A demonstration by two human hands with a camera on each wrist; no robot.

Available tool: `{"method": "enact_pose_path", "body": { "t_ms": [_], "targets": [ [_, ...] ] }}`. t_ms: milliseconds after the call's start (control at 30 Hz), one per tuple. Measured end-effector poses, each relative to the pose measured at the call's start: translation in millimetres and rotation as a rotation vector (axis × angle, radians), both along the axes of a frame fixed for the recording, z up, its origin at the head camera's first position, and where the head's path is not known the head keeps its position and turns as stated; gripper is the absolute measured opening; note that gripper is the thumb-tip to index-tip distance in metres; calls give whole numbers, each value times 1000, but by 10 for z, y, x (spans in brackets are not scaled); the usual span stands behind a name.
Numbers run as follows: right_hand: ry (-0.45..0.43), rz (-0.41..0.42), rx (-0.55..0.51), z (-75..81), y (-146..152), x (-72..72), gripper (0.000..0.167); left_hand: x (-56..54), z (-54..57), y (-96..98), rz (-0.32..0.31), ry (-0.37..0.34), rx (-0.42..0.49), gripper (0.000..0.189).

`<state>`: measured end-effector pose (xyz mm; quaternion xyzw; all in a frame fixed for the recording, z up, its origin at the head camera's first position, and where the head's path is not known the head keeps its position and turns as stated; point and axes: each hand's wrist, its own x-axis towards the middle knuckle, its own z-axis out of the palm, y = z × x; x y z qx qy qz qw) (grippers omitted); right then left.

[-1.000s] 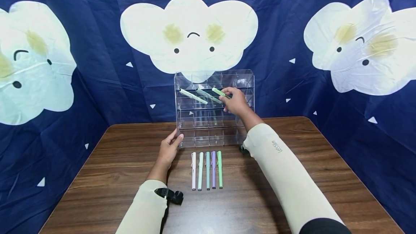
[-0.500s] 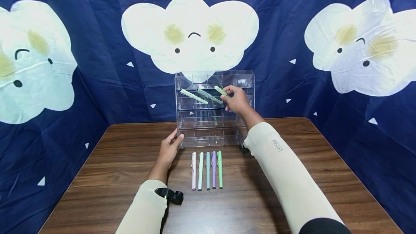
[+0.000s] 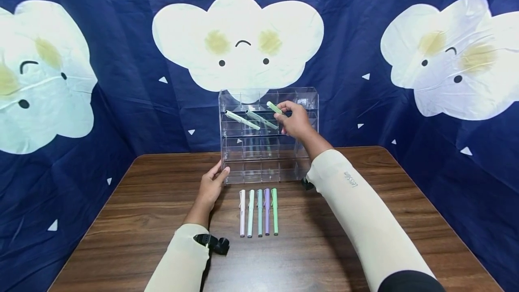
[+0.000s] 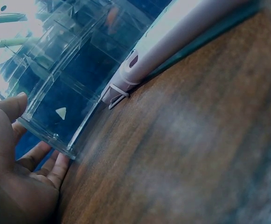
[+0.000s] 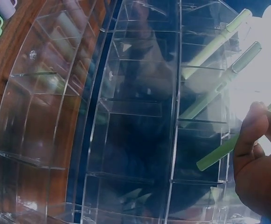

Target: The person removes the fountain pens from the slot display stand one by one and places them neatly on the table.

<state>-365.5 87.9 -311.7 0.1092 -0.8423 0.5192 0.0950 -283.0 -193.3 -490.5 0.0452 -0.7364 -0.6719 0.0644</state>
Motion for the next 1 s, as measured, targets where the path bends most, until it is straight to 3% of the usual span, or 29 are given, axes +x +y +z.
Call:
{"method": "enact_pose_path", "body": {
  "t_ms": [300, 667, 1000],
  "targets": [
    [33, 38, -49, 142, 42, 74, 22, -5, 13, 15, 9, -7, -51, 59],
    [178, 87, -76, 397, 95, 232, 22, 17, 13, -7, -2, -21, -22, 60],
    [267, 106, -86, 398, 172, 431, 18, -10, 2, 0, 9, -12, -24, 61]
  ]
}}
